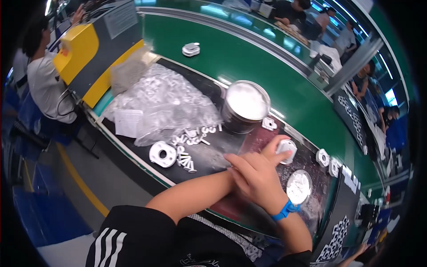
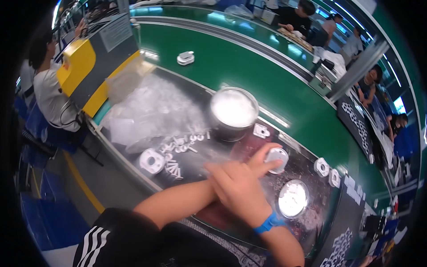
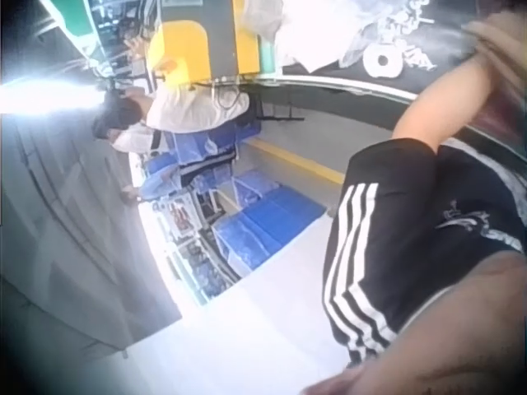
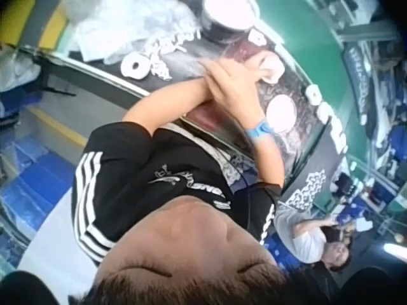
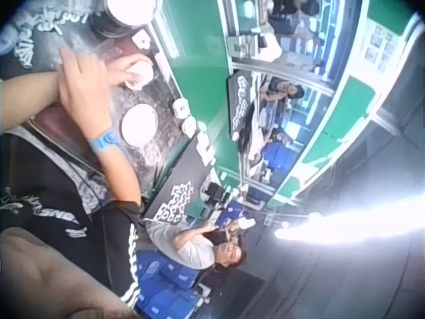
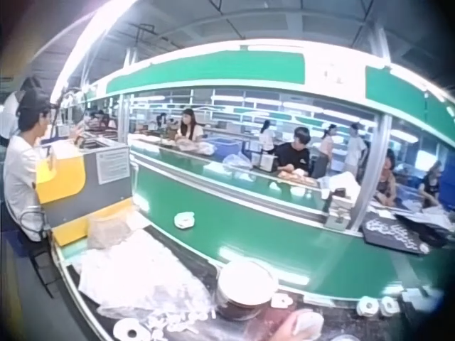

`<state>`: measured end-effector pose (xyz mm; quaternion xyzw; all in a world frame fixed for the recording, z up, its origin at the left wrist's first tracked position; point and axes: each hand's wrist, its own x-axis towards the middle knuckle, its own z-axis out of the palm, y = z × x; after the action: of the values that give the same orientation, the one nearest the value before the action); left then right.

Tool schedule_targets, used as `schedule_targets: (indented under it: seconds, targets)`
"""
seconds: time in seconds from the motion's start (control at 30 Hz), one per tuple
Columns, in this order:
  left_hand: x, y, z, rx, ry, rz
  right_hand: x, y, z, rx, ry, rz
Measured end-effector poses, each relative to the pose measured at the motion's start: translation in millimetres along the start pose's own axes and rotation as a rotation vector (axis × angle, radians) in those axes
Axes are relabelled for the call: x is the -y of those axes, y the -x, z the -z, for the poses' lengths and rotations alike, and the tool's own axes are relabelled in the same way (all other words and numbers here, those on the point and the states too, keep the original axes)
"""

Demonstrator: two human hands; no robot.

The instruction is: Assembling white plastic rings and gray circular components for lighting fixtures on a factory assembly line.

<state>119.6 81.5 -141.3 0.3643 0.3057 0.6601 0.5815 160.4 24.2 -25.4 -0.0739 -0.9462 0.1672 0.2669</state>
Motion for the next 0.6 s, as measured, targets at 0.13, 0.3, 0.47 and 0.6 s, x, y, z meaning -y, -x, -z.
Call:
schedule_targets:
  seconds: [0.13,0.3,0.47,0.6]
  targets:
    - [8,0,-4,-0.042,0.057,-0.078,-9,-39,-40,0.207,0.008,-0.17]
    - [-3,2,-10,-0.017,0.155,0.008,-25,-59,-81,0.181,0.106,-0.076]
    - [-8,3,-11,-0.029,0.228,0.011,-28,-53,-89,0.151,0.161,-0.089]
    - [9,-7,-16,-0.017,0.239,0.002,7,-30,-22,-0.043,0.06,-0.164]
